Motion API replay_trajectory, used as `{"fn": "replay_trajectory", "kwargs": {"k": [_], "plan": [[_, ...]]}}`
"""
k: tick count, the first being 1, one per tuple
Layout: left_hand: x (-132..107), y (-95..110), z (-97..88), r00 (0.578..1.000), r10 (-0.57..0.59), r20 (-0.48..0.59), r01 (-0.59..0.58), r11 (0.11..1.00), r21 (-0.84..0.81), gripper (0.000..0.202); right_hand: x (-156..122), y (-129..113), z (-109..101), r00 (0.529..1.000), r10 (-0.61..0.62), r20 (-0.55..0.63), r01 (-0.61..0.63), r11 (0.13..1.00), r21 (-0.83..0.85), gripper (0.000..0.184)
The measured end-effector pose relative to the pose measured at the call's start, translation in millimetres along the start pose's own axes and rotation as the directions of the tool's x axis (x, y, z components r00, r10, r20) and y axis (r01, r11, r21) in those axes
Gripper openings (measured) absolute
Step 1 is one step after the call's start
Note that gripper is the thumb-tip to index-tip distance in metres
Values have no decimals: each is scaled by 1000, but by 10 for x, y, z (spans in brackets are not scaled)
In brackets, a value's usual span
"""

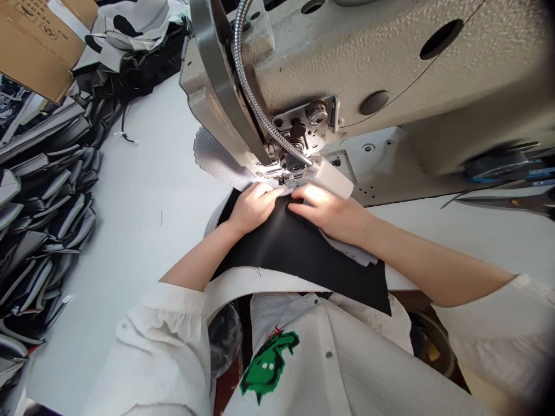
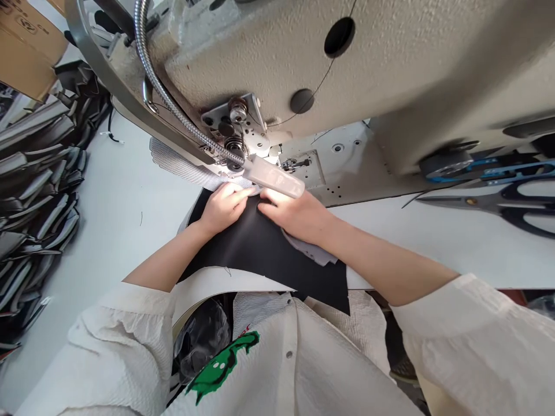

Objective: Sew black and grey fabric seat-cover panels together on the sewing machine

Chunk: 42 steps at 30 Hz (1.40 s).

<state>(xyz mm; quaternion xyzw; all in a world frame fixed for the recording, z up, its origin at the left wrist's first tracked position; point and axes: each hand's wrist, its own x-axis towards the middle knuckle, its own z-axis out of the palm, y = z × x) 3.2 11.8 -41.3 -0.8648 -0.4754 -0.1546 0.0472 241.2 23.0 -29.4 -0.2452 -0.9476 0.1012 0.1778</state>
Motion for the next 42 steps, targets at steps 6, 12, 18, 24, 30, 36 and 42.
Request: {"fn": "replay_trajectory", "kwargs": {"k": [6, 12, 18, 24, 30, 36, 42], "plan": [[57, -198, 60, 971, 226, -73, -223, 974, 45, 29, 20, -70, 173, 990, -126, -63, 120, 988, -96, 32], [99, -315, 107, 986, 155, -62, -152, 987, 50, 27, 50, -67, 227, 983, -129, -129, 113, 986, -122, 35], [111, -334, 94, 961, 257, -102, -249, 965, 82, 27, 115, -178, 249, 995, -88, -51, 78, 983, -167, 34], [148, -429, 200, 977, 174, -125, -185, 979, -88, 25, 198, -315, 276, 996, -85, 2, 82, 952, -295, 35], [175, -475, 213, 973, 163, -164, -190, 967, -168, 24, 248, -364, 368, 996, -81, -47, 57, 923, -381, 34], [195, -488, 216, 963, 189, -193, -224, 959, -177, 23, 228, -369, 426, 982, -128, -139, 54, 894, -444, 31], [197, -478, 216, 950, 208, -232, -247, 956, -158, 24, 222, -374, 417, 984, -115, -133, 48, 902, -428, 31]]}}
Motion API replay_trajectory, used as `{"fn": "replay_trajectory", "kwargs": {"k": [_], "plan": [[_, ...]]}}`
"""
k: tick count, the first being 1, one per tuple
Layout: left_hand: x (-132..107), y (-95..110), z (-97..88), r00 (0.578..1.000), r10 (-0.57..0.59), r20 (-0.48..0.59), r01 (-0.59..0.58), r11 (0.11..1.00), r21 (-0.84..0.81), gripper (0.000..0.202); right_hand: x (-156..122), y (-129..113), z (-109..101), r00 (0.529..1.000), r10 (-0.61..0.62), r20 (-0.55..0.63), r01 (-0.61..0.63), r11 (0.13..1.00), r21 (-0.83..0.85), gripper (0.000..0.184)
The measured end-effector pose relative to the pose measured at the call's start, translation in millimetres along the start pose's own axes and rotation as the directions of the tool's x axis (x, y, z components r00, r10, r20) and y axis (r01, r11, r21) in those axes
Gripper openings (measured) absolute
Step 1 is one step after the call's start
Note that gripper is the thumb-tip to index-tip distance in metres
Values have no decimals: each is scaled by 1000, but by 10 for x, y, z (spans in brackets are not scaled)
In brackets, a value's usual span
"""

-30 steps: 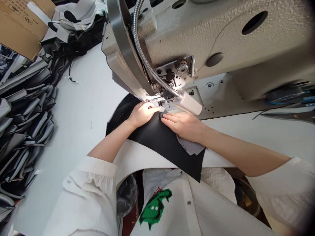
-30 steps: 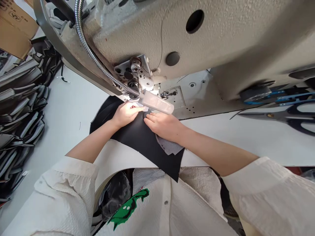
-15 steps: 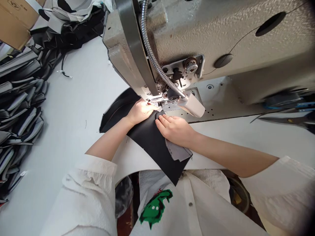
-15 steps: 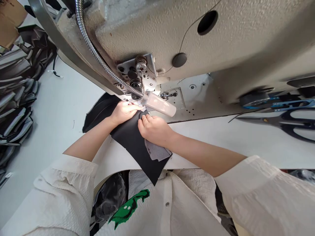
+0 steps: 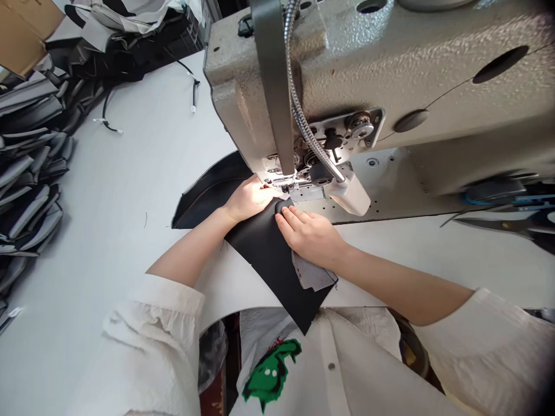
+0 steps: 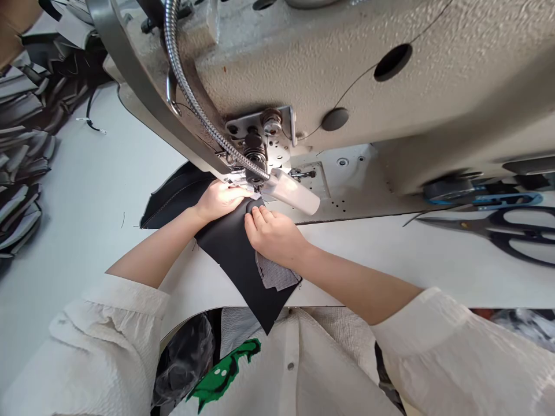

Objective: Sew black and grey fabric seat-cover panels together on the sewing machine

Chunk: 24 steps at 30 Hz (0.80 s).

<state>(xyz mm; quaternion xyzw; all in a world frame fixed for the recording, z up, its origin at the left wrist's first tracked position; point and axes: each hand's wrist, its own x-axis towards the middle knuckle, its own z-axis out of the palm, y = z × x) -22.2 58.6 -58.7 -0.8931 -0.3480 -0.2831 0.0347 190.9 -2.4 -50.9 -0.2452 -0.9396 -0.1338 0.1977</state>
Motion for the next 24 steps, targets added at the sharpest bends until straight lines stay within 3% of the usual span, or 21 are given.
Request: {"fn": "replay_trajectory", "kwargs": {"k": [6, 15, 24], "plan": [[6, -27, 13, 998, -28, 59, 29, 999, -19, 22, 21, -4, 5, 1000, -19, 6, 19, 999, -37, 32], [167, -148, -3, 982, -110, 153, 124, 988, -90, 22, 157, 16, 23, 982, 85, 168, -92, 995, 32, 36], [149, -165, 23, 988, -88, 123, 94, 995, -44, 24, 160, -4, 15, 978, 117, 171, -126, 991, 39, 37]]}}
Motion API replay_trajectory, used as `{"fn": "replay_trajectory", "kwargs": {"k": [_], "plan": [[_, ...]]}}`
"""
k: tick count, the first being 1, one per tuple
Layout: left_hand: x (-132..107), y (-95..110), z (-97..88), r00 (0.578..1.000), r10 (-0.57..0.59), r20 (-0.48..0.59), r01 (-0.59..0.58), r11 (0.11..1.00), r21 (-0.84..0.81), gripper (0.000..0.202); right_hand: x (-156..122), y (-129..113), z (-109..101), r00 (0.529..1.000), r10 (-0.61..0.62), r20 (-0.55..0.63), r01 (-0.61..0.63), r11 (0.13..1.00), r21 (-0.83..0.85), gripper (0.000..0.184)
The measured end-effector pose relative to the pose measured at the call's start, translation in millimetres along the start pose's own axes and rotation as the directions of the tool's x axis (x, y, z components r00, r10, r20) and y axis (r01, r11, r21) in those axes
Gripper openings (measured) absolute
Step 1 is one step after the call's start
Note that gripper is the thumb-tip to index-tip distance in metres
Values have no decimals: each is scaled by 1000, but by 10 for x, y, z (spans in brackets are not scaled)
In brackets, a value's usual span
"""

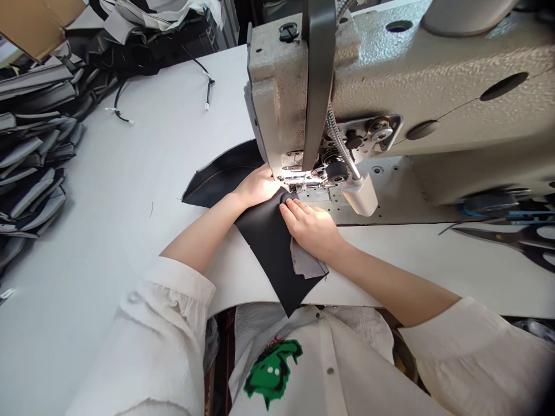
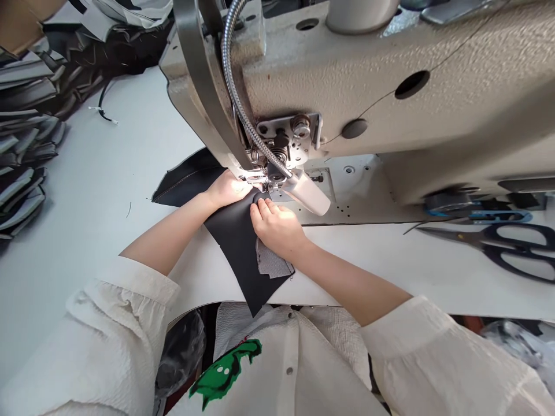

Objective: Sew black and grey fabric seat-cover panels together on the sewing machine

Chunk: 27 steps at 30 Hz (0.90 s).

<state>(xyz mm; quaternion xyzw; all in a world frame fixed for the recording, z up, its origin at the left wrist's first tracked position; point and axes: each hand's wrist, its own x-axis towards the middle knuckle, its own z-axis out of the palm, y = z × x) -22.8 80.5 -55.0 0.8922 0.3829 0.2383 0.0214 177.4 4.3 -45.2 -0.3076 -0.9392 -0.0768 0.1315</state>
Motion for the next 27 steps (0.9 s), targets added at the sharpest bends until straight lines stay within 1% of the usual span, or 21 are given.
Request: {"fn": "replay_trajectory", "kwargs": {"k": [7, 13, 17, 20, 23, 25, 27], "plan": [[-8, 7, 0, 999, -40, -5, 40, 999, -3, 25, -7, 5, 26, 1000, 11, 5, -11, 1000, 0, 38], [-60, 27, 23, 997, -73, -18, 72, 997, -38, 22, -28, -16, -16, 998, 38, 45, -40, 998, 40, 39], [-100, 29, 38, 994, -91, -57, 90, 996, -28, 22, -39, -33, -43, 997, 37, 66, -41, 998, 51, 41], [-124, 20, 48, 988, -99, -115, 97, 995, -24, 25, -49, -22, -38, 997, 55, 47, -57, 997, 52, 43], [-136, 0, 50, 958, -170, -229, 167, 985, -34, 24, -66, 15, -14, 996, 84, 34, -88, 990, 110, 46], [-135, -43, 47, 921, -238, -307, 229, 971, -64, 23, -77, 41, -3, 993, 114, 39, -119, 980, 162, 50], [-120, -121, 48, 870, -313, -381, 293, 950, -110, 21, -82, 54, -4, 989, 140, 52, -148, 969, 200, 54]]}}
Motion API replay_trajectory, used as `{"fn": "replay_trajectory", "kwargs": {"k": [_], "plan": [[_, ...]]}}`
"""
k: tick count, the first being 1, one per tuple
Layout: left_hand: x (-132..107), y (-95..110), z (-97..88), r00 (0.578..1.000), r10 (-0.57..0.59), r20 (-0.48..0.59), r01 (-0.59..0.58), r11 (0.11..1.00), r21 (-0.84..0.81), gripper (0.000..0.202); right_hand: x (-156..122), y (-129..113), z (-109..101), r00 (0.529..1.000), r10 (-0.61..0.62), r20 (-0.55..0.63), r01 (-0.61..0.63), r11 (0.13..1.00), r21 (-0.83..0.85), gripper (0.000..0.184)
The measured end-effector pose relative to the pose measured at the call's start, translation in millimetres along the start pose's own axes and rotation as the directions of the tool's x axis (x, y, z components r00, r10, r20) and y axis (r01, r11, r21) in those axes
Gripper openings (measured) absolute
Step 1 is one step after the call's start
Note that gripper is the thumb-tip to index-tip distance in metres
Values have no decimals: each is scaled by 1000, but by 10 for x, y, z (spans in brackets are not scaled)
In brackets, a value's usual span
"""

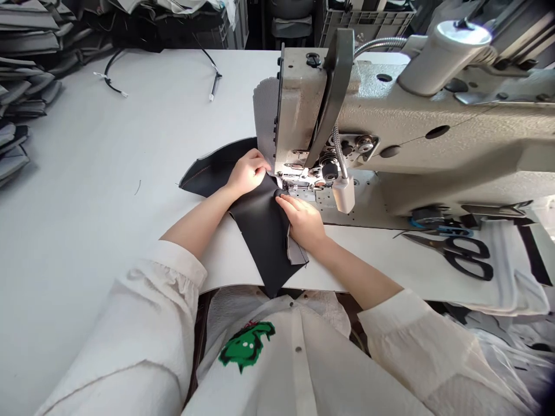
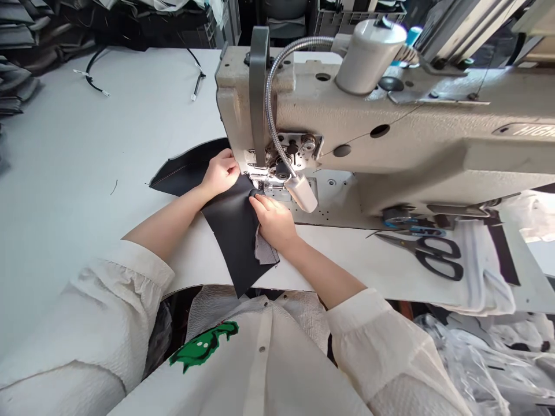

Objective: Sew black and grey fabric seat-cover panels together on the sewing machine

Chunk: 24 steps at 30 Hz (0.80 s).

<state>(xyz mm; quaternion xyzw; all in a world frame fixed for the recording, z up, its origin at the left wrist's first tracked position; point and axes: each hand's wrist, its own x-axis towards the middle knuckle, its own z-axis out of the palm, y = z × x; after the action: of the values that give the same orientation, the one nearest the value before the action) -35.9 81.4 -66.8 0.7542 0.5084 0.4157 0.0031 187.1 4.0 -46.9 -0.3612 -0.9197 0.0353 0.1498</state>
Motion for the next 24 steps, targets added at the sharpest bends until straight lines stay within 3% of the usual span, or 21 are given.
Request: {"fn": "replay_trajectory", "kwargs": {"k": [4, 7, 12, 16, 18, 20, 22, 24], "plan": [[86, -133, 54, 980, -147, -138, 146, 989, -18, 20, 8, -15, -12, 1000, 29, -9, -29, 998, 47, 56], [46, -64, 60, 978, -165, -125, 170, 985, 29, 21, 13, -10, -4, 999, 42, -27, -40, 997, 72, 54], [-413, 392, -235, 991, -129, 33, 122, 978, 172, 40, -28, 19, 10, 998, -2, -59, 11, 988, 154, 43], [-964, 763, -706, 940, -234, 247, 128, 916, 380, 40, -160, -121, -39, 962, -264, -76, 274, 907, 318, 33], [-1191, 896, -915, 910, -270, 314, 97, 877, 471, 39, -308, -220, -98, 923, -375, -85, 382, 867, 320, 36], [-1345, 985, -1056, 896, -297, 330, 90, 849, 520, 40, -549, -288, -162, 920, -369, -129, 390, 888, 245, 39], [-1416, 1029, -1120, 890, -308, 336, 88, 840, 536, 41, -881, -312, -207, 910, -347, -227, 388, 906, 169, 34], [-1420, 1036, -1129, 887, -313, 340, 91, 839, 537, 41, -1243, -307, -214, 854, -450, -260, 491, 863, 119, 20]]}}
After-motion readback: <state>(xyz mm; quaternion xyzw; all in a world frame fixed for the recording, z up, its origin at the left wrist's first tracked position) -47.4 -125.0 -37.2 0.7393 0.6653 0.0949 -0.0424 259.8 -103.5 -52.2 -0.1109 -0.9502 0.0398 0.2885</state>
